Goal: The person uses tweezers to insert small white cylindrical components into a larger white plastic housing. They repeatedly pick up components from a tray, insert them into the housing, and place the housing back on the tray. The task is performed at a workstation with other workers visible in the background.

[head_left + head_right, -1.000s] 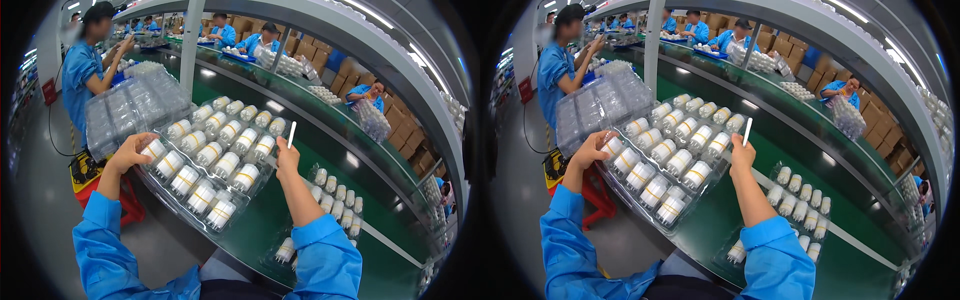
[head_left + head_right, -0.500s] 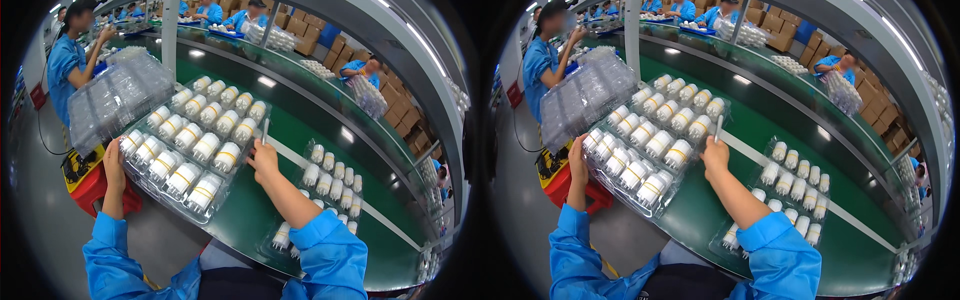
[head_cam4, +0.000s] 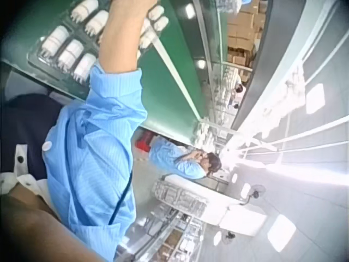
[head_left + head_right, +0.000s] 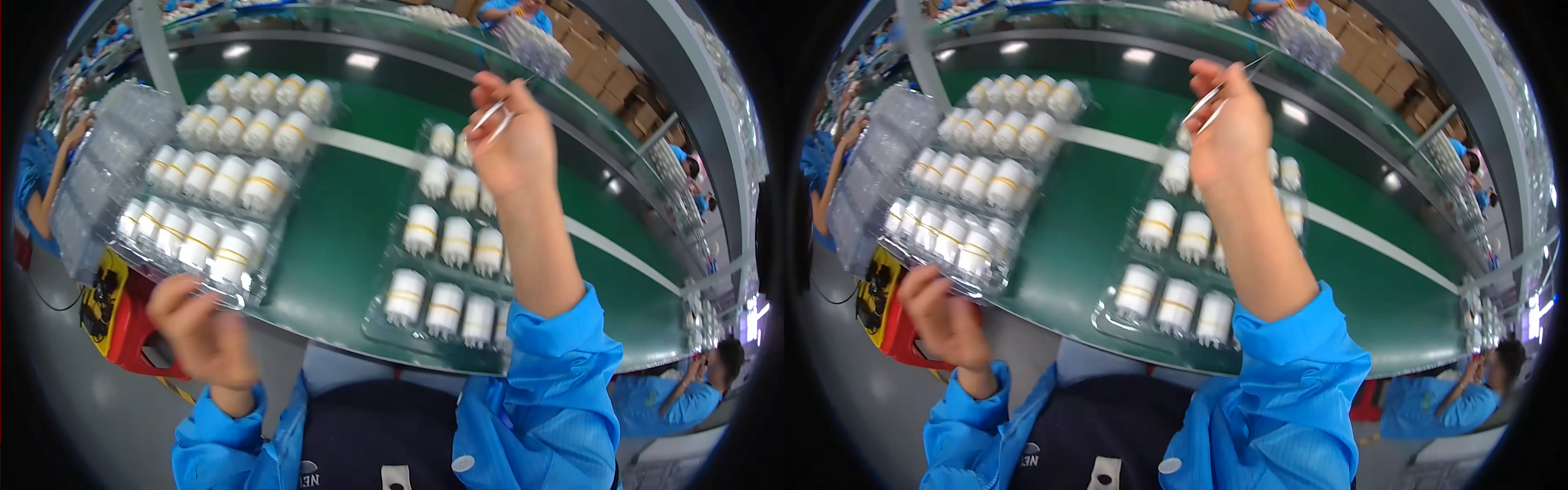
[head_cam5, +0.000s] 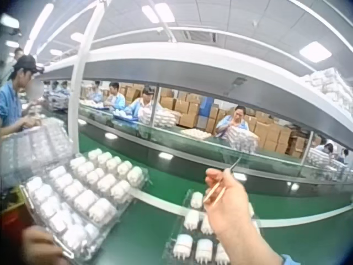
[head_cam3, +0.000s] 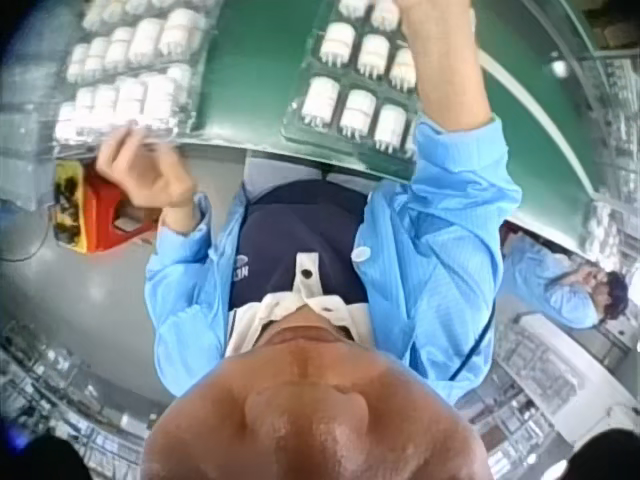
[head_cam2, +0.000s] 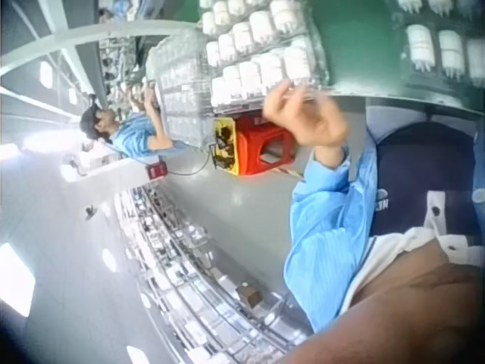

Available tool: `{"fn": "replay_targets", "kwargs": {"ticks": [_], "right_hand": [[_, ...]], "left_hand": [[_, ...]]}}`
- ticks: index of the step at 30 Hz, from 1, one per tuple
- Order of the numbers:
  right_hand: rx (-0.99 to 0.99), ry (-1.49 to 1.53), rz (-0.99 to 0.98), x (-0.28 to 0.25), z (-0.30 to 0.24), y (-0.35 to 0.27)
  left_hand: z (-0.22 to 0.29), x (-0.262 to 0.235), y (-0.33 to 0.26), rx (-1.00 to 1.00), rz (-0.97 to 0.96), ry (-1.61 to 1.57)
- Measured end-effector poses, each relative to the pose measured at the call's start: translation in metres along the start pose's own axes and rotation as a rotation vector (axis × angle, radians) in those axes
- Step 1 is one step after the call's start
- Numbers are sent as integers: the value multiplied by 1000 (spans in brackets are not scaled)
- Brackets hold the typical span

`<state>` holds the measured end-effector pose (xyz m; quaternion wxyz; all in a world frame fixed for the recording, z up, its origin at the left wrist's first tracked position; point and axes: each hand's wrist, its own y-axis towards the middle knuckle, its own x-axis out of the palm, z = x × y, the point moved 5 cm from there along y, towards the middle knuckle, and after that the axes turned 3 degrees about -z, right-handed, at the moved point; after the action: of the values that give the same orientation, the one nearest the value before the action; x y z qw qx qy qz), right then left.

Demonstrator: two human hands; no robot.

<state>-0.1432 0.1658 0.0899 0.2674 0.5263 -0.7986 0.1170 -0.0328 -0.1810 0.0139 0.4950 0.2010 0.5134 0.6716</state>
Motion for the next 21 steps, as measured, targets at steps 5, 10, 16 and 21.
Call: {"fn": "replay_targets", "kwargs": {"ticks": [5, 10, 16, 21], "right_hand": [[12, 232, -295, -60, -46, -59], [-47, -197, 47, -136, -17, -127], [-182, -358, 210, -172, 5, -169], [-244, -262, 233, -180, 8, -179]], "left_hand": [[46, 124, -10, -208, -726, -271], [60, 166, -36, -179, -822, -160], [97, 150, -34, 21, -813, -43], [92, 150, -52, -28, -777, -326]]}}
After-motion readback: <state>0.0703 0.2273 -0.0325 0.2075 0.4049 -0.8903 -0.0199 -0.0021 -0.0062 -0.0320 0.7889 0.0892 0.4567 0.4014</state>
